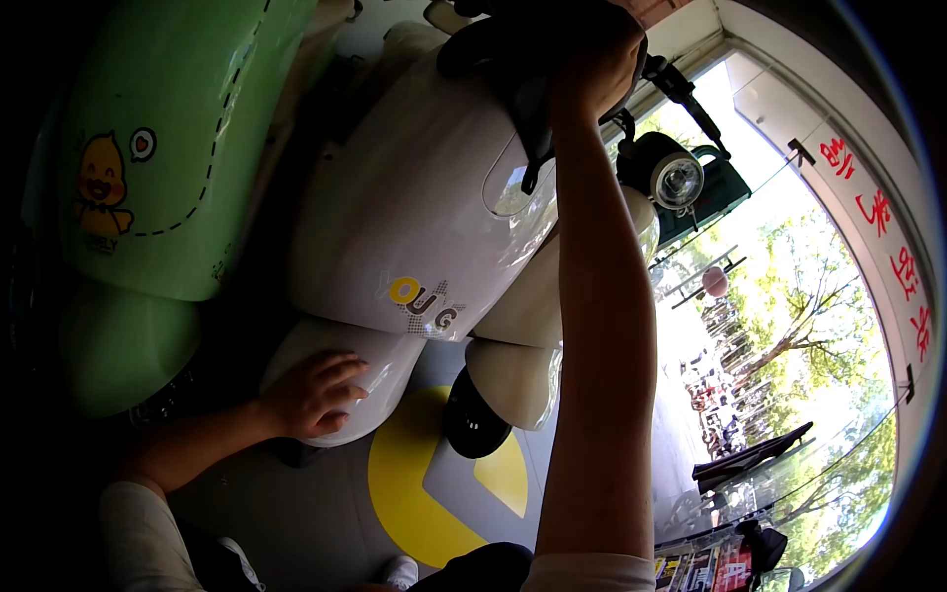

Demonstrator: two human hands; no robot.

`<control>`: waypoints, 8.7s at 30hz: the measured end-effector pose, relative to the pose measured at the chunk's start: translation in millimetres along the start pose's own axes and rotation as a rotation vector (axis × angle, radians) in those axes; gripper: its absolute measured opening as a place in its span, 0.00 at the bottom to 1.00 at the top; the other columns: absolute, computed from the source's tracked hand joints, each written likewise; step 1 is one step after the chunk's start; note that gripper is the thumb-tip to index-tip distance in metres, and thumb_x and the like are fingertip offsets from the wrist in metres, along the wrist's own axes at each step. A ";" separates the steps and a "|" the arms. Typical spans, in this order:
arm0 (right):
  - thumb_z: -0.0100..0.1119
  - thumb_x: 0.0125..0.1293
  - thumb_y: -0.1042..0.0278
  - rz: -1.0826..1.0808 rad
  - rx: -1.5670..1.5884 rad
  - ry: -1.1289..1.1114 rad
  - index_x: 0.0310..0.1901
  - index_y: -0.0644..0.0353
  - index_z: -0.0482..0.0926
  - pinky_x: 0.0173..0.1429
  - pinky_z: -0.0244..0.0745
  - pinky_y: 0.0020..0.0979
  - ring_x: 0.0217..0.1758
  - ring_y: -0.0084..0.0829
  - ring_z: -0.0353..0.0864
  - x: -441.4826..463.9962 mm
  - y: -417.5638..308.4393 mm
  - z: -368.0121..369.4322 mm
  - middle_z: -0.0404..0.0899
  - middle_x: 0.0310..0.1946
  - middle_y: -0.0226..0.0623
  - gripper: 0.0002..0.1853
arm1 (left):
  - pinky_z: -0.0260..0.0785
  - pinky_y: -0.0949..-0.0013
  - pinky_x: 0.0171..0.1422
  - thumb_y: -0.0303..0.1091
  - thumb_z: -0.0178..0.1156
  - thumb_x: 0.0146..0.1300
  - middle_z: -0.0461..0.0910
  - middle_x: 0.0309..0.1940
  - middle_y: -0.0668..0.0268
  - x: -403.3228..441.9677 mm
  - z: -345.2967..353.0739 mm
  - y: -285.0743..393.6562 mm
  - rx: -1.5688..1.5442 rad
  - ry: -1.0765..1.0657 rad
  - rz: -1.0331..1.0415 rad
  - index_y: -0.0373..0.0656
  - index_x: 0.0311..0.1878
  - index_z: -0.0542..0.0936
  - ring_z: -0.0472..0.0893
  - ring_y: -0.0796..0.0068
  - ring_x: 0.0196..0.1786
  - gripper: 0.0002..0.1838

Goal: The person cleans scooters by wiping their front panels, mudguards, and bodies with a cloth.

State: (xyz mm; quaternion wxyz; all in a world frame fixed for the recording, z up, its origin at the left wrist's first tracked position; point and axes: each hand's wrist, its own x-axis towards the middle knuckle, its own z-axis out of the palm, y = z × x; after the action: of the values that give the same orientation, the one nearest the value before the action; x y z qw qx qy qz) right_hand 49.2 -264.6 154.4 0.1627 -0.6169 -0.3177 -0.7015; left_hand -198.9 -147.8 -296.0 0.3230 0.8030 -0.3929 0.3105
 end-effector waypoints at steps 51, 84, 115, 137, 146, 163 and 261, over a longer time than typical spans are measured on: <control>0.56 0.77 0.53 0.086 0.189 -0.046 0.74 0.69 0.65 0.78 0.65 0.47 0.74 0.55 0.72 33.4 43.3 83.6 0.73 0.68 0.61 0.34 | 0.69 0.44 0.74 0.45 0.66 0.60 0.74 0.66 0.54 6.6 -2.6 -6.5 -0.038 -0.090 -0.013 0.48 0.57 0.81 0.74 0.49 0.69 0.23; 0.68 0.62 0.46 -0.156 -0.062 -0.701 0.34 0.53 0.89 0.55 0.74 0.43 0.49 0.38 0.83 -143.8 -55.0 -86.3 0.85 0.36 0.35 0.18 | 0.56 0.42 0.74 0.26 0.61 0.63 0.64 0.62 0.36 209.1 -33.8 37.4 0.108 0.612 -0.101 0.28 0.65 0.63 0.65 0.35 0.66 0.30; 0.63 0.59 0.81 0.454 0.348 -0.884 0.47 0.60 0.78 0.65 0.70 0.49 0.59 0.51 0.75 -393.7 -28.9 -345.5 0.77 0.57 0.46 0.13 | 0.66 0.50 0.79 0.56 0.41 0.83 0.78 0.69 0.54 155.4 -184.5 -1.7 -1.020 1.047 -0.688 0.38 0.71 0.73 0.77 0.51 0.69 0.32; 0.61 0.59 0.82 0.515 0.318 -0.938 0.43 0.63 0.77 0.66 0.71 0.47 0.60 0.51 0.75 -404.3 -33.8 -348.0 0.76 0.54 0.46 0.11 | 0.47 0.46 0.82 0.56 0.39 0.82 0.64 0.79 0.45 63.3 -326.9 -41.3 1.131 0.332 -0.567 0.42 0.78 0.67 0.61 0.41 0.77 0.33; 0.62 0.60 0.80 0.522 0.356 -0.977 0.45 0.62 0.78 0.65 0.70 0.48 0.59 0.51 0.75 -412.0 -34.1 -337.4 0.76 0.54 0.47 0.12 | 0.51 0.31 0.79 0.76 0.59 0.63 0.57 0.79 0.38 78.3 -337.5 -63.8 1.161 0.529 -0.726 0.35 0.74 0.68 0.54 0.35 0.81 0.54; 0.70 0.59 0.61 0.315 0.563 -0.819 0.55 0.59 0.77 0.64 0.72 0.47 0.61 0.51 0.74 -416.6 -88.8 -264.8 0.72 0.59 0.48 0.23 | 0.48 0.21 0.77 0.79 0.62 0.56 0.54 0.83 0.47 225.0 -356.7 -104.9 1.604 0.346 -1.048 0.48 0.83 0.58 0.53 0.34 0.83 0.61; 0.71 0.57 0.55 0.083 0.569 -1.036 0.75 0.52 0.69 0.81 0.58 0.53 0.82 0.46 0.62 -456.1 -133.8 -301.2 0.63 0.79 0.45 0.43 | 0.60 0.57 0.72 0.58 0.72 0.57 0.73 0.71 0.60 96.7 -153.1 -86.9 1.641 -0.673 -0.484 0.43 0.69 0.78 0.69 0.62 0.72 0.41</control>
State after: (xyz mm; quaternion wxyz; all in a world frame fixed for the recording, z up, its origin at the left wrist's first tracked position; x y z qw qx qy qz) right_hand -178.5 -434.3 -331.4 0.1726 -0.8230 -0.5069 -0.1893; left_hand -116.0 -30.7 -155.5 -0.4234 0.8889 0.0563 0.1657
